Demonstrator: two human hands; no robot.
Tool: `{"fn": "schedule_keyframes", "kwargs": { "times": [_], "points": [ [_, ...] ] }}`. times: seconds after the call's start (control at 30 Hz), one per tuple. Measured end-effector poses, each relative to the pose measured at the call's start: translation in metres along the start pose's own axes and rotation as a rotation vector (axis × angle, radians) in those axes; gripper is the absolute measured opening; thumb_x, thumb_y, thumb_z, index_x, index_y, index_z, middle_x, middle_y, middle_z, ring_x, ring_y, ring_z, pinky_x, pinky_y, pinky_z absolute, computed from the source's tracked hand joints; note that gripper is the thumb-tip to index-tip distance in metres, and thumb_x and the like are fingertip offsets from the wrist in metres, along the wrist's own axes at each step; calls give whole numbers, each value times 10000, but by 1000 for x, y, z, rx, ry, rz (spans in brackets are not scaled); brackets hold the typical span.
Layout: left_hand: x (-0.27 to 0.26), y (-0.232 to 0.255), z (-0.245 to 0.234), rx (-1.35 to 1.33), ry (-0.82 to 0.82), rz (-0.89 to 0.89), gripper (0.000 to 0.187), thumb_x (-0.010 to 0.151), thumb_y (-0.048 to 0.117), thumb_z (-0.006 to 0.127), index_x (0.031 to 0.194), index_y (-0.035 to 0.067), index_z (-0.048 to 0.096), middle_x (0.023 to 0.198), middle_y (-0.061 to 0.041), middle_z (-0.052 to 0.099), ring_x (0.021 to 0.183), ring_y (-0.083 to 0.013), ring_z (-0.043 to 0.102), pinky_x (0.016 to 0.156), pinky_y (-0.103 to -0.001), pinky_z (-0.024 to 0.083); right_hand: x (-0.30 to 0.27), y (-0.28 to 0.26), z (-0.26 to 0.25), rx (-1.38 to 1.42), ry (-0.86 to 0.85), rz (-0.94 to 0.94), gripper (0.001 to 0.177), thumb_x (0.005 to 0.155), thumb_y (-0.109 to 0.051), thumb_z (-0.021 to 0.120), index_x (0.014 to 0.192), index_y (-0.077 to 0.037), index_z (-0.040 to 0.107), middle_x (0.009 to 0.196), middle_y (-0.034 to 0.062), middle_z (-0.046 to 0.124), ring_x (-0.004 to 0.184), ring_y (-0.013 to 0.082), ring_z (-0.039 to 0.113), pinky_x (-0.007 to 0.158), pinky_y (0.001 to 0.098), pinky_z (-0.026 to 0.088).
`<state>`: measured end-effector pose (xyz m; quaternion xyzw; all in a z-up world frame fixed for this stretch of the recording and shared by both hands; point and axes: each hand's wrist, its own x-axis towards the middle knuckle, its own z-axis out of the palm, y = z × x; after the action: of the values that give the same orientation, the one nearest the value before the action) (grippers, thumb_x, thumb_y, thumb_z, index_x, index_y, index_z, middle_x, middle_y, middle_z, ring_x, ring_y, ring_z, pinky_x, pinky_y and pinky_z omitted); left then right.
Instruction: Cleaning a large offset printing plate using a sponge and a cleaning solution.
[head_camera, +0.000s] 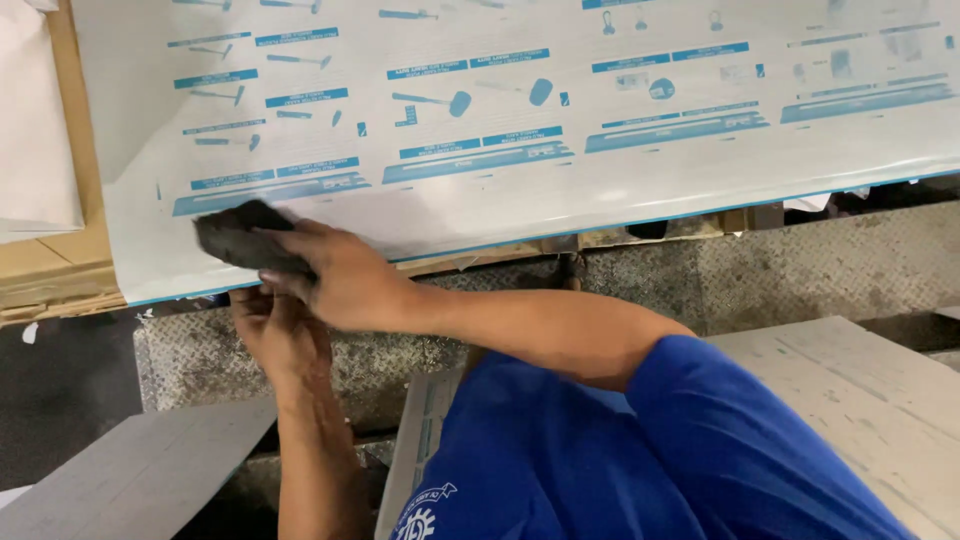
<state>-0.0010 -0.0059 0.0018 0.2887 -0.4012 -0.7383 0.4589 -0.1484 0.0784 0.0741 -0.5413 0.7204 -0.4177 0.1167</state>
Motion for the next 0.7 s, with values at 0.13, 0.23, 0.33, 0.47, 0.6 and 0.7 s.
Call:
{"fn": "schedule_keyframes", "kwargs": {
  "times": [0.13,0.23,0.33,0.47,0.6,0.7],
  "points": [
    [0,-3,-4,-60,7,-3,255,1045,-64,632,1268,49,585,1060,-28,628,1001,-171,674,896,-392,613,-14,33,-94,411,-7,178,301,1049,-299,644,1187,-31,646,1037,146,660,959,271,656,855,392,537],
    [2,-1,0,-62,21,6,231,1037,-47,631,1232,64,577,1018,-10,607,976,-175,682,896,-444,633,-89,149,-216,28,237,212,197,1115,-176,638,1189,2,597,1065,130,624,956,233,629,847,354,534],
    [-2,-2,1,-37,27,12,224,1049,-30,630,1243,66,574,1005,-6,592,962,-183,687,909,-460,652,-157,186,-313,-369,441,297,178,1136,-59,603,1283,39,581,1182,179,651,1067,294,644,921,382,531],
    [-5,4,10,-31,44,10,253,1056,-29,634,1275,74,562,1030,-3,593,966,-167,681,906,-448,655,-199,217,-319,-679,370,491,298,1047,-15,605,1324,93,622,1251,326,651,1161,454,651,983,495,546],
    [-3,-1,1,3,23,0,262,1056,-27,640,1283,77,559,1045,-5,599,984,-162,682,926,-451,664,-117,115,-184,-564,314,460,423,1010,-65,584,1404,86,609,1242,343,638,1092,518,610,935,552,519],
    [-3,4,-1,0,-35,6,250,1065,-13,645,1285,70,562,1101,-41,628,1015,-187,693,928,-446,663,-73,63,-111,-333,147,113,654,798,20,586,1452,13,545,1195,263,636,1099,473,609,959,529,518]
  ]
}}
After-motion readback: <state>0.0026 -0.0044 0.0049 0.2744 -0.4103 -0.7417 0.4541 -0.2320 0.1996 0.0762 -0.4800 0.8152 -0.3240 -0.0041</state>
